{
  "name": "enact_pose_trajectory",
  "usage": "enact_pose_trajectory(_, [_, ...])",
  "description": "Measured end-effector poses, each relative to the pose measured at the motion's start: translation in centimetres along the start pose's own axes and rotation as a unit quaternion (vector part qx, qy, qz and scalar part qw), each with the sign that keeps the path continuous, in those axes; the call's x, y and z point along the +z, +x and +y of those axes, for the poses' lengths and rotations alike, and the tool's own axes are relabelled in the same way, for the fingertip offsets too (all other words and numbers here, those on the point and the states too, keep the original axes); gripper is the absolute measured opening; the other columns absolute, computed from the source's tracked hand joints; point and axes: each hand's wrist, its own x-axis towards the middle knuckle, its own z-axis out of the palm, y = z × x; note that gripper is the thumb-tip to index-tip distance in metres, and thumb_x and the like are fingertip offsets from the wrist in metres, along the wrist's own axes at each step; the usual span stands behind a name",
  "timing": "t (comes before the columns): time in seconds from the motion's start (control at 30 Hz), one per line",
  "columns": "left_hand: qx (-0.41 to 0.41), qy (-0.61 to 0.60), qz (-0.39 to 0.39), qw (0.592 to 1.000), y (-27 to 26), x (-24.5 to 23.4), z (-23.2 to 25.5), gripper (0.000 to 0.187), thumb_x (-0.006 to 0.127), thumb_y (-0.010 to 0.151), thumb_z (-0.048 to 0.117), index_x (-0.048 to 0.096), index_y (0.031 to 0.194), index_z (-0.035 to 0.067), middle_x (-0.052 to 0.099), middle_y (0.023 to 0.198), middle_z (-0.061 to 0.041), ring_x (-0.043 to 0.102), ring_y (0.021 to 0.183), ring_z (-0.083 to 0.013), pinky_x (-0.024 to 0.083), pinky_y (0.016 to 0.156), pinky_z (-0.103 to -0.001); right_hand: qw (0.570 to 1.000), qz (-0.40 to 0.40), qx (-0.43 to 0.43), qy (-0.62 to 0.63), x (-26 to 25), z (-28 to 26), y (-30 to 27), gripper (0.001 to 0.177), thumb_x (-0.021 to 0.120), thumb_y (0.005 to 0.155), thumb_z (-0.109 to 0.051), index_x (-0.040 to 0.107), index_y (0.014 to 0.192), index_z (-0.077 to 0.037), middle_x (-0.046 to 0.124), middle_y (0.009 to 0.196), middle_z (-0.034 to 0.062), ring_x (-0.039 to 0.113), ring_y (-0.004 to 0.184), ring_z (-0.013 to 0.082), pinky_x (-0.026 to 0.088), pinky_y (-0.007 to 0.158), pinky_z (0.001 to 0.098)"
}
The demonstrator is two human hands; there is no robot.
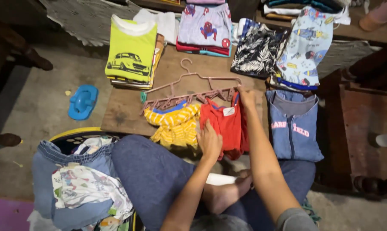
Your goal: Fold and organize various clothing items and attach them to hangers.
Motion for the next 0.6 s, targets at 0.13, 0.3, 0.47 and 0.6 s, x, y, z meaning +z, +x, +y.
enact_pose_trajectory(0.13, [-0.017,-0.054,-0.072,0.996,0.1,0.1,-2.2,0.053,0.079,0.078,0.018,0.058,0.126,0.007,0.064,0.12,-0.018,0.06,0.117,-0.0371,0.042,0.1,-0.052,0.989,-0.043,0.053,0.134,-0.4,1.4,2.5,0.043,0.076,0.093,-0.042,0.08,0.105,-0.001,0.078,0.104,0.0137,0.07,0.086,0.0203,0.055,0.077,0.0376])
enact_pose_trajectory(0.3, [0.001,-0.221,0.025,0.975,1.0,1.3,-5.8,0.036,0.065,0.081,-0.001,0.062,0.117,0.005,0.062,0.114,-0.021,0.059,0.11,-0.0378,0.047,0.098,-0.044,0.858,-0.232,0.287,0.356,-3.1,0.8,3.1,0.026,0.074,0.094,-0.042,0.072,0.094,-0.016,0.072,0.086,0.003,0.067,0.081,0.0222,0.057,0.075,0.0444])
enact_pose_trajectory(0.47, [-0.045,-0.342,-0.105,0.933,1.3,-3.4,-4.9,0.036,0.051,0.083,-0.006,0.059,0.116,0.007,0.065,0.109,-0.02,0.065,0.098,-0.0376,0.052,0.086,-0.044,0.812,-0.163,0.221,0.515,-4.6,1.4,3.5,0.02,0.071,0.095,-0.035,0.069,0.101,-0.016,0.073,0.095,0.0013,0.07,0.093,0.0207,0.057,0.08,0.0412])
enact_pose_trajectory(0.6, [0.01,-0.259,-0.152,0.954,0.2,-2.5,-6.0,0.037,0.053,0.079,-0.008,0.063,0.111,0.007,0.068,0.1,-0.018,0.067,0.081,-0.0337,0.053,0.076,-0.041,0.842,-0.102,0.125,0.515,-6.4,-0.7,-0.8,0.022,0.069,0.098,-0.032,0.069,0.109,-0.013,0.074,0.102,0.0006,0.071,0.097,0.0171,0.057,0.081,0.0328])
